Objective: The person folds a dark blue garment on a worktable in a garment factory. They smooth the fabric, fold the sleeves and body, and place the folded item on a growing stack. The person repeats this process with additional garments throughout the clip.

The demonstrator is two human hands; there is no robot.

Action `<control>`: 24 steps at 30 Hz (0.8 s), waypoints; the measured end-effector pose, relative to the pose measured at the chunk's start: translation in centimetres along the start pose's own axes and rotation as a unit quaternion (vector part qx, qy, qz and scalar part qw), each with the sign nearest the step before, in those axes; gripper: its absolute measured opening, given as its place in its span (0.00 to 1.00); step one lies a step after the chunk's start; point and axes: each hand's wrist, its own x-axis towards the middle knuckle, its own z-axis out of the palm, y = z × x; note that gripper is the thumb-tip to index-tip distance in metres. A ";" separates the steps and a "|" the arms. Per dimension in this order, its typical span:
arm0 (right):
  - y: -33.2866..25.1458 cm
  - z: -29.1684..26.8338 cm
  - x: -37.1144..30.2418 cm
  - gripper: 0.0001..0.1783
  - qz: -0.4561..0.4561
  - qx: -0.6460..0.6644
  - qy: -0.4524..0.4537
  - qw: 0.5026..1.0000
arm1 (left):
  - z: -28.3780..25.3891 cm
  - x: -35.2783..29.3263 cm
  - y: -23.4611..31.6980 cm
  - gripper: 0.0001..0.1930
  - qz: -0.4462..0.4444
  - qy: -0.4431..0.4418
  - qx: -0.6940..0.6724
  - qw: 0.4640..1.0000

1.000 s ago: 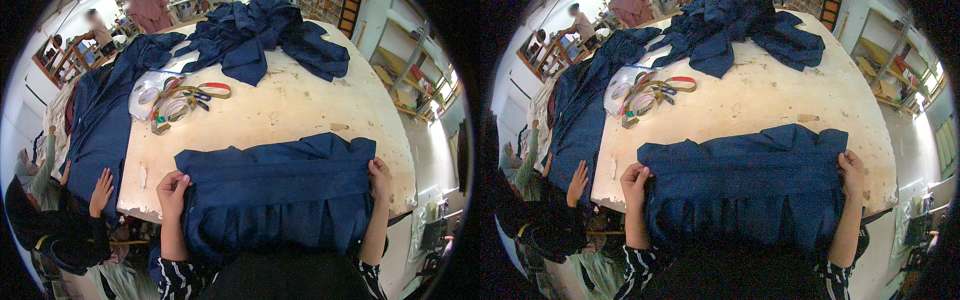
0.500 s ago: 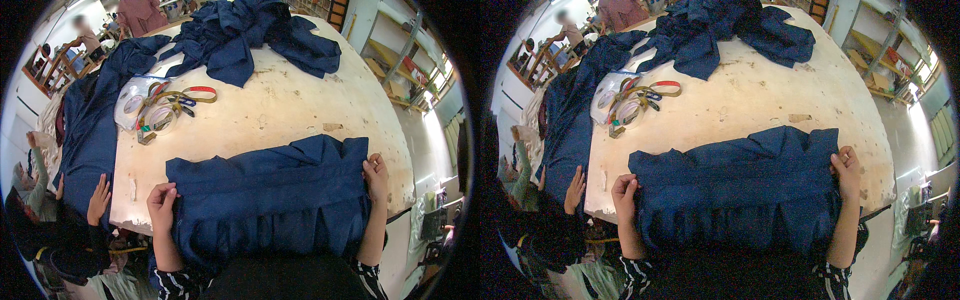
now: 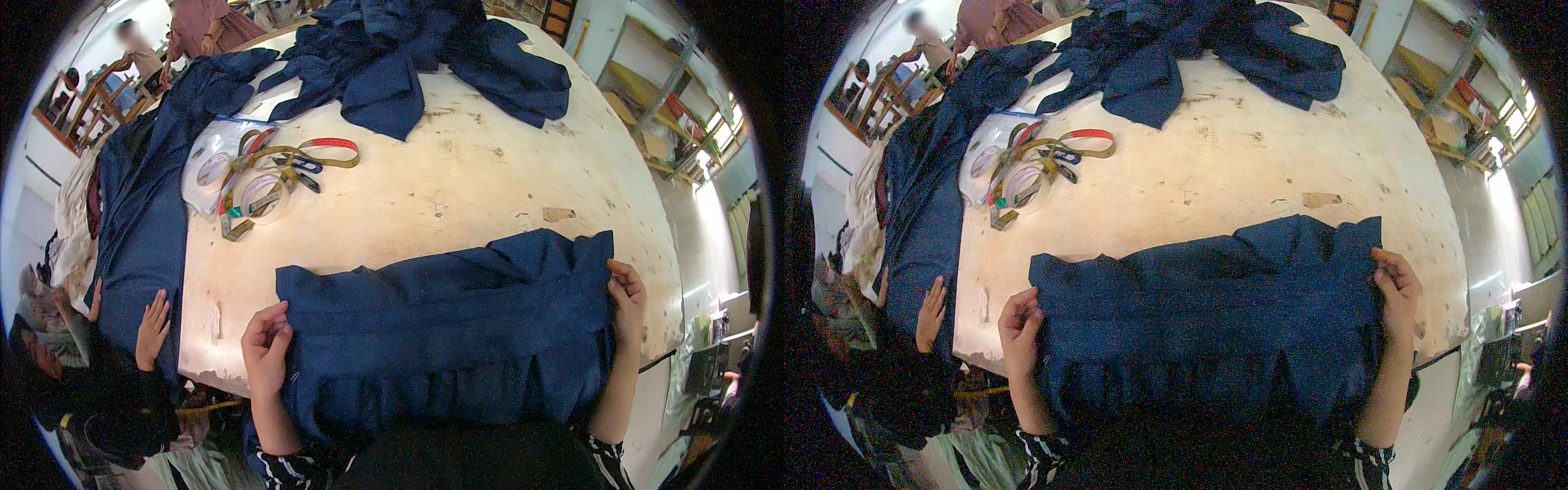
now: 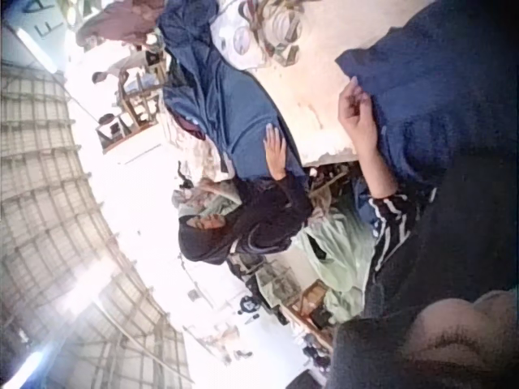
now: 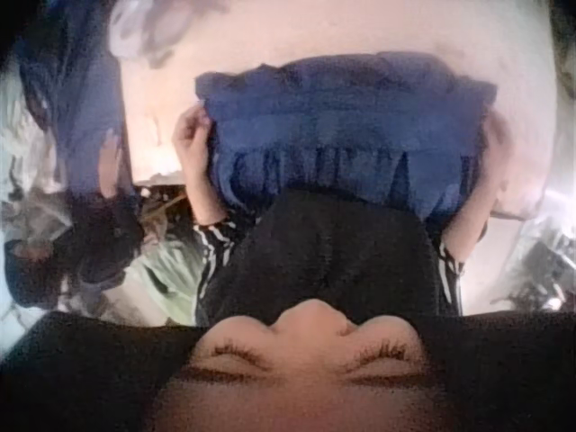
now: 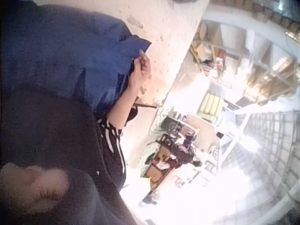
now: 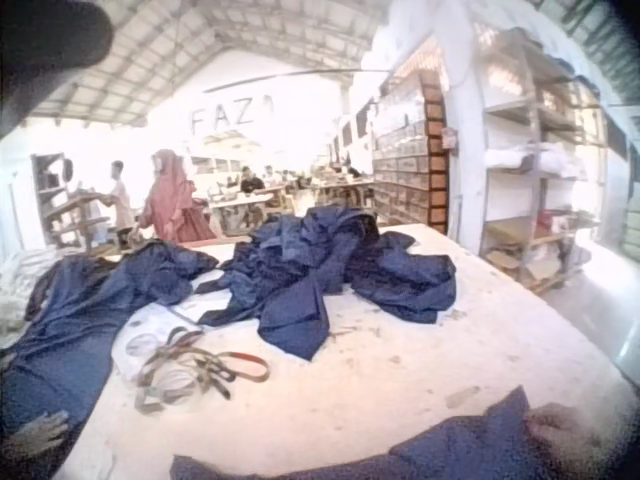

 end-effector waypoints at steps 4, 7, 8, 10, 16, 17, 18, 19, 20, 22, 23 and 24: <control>0.6 -0.9 0.2 0.19 -0.023 -0.051 -0.016 0.998 | -0.2 -0.2 0.0 0.18 0.007 -0.006 0.007 1.000; 1.8 -1.6 0.6 0.20 -0.059 -0.040 -0.001 0.997 | 0.0 0.1 -0.4 0.20 0.005 -0.011 -0.031 0.999; 2.0 -1.5 0.7 0.20 -0.084 -0.045 0.004 0.995 | 0.0 0.0 -0.4 0.21 0.001 -0.011 -0.045 0.999; 2.3 -1.9 0.7 0.17 -0.081 -0.070 0.003 0.994 | 0.5 -0.1 0.0 0.22 0.054 -0.016 0.036 0.998; -7.1 1.2 -1.9 0.05 -0.326 -0.094 -0.079 0.937 | -0.9 -0.6 4.4 0.13 0.311 -0.089 0.263 0.909; -10.0 1.6 -2.2 0.05 -0.355 -0.048 -0.144 0.923 | -1.9 -0.5 5.2 0.11 0.239 -0.203 0.059 0.948; -10.5 1.4 -1.6 0.03 -0.300 -0.040 -0.153 0.941 | -2.5 0.3 5.3 0.12 0.208 -0.273 -0.054 0.937; -11.1 1.1 -0.7 0.03 -0.245 -0.035 -0.160 0.956 | -2.6 0.6 5.5 0.09 0.158 -0.166 -0.037 0.973; -11.3 0.5 0.8 0.04 -0.187 -0.123 -0.080 0.971 | -1.5 1.6 6.1 0.07 0.109 -0.081 -0.031 0.990; -10.4 3.3 5.8 0.11 -0.147 -0.298 0.014 0.943 | -0.1 4.0 8.8 0.11 0.106 0.002 0.265 0.958; -10.7 5.0 5.6 0.12 -0.172 -0.314 0.051 0.932 | 1.7 3.6 8.7 0.16 0.106 -0.009 0.139 0.985; -11.9 7.8 5.0 0.12 -0.201 -0.325 0.084 0.920 | 2.6 3.6 7.5 0.17 0.069 -0.029 0.120 0.990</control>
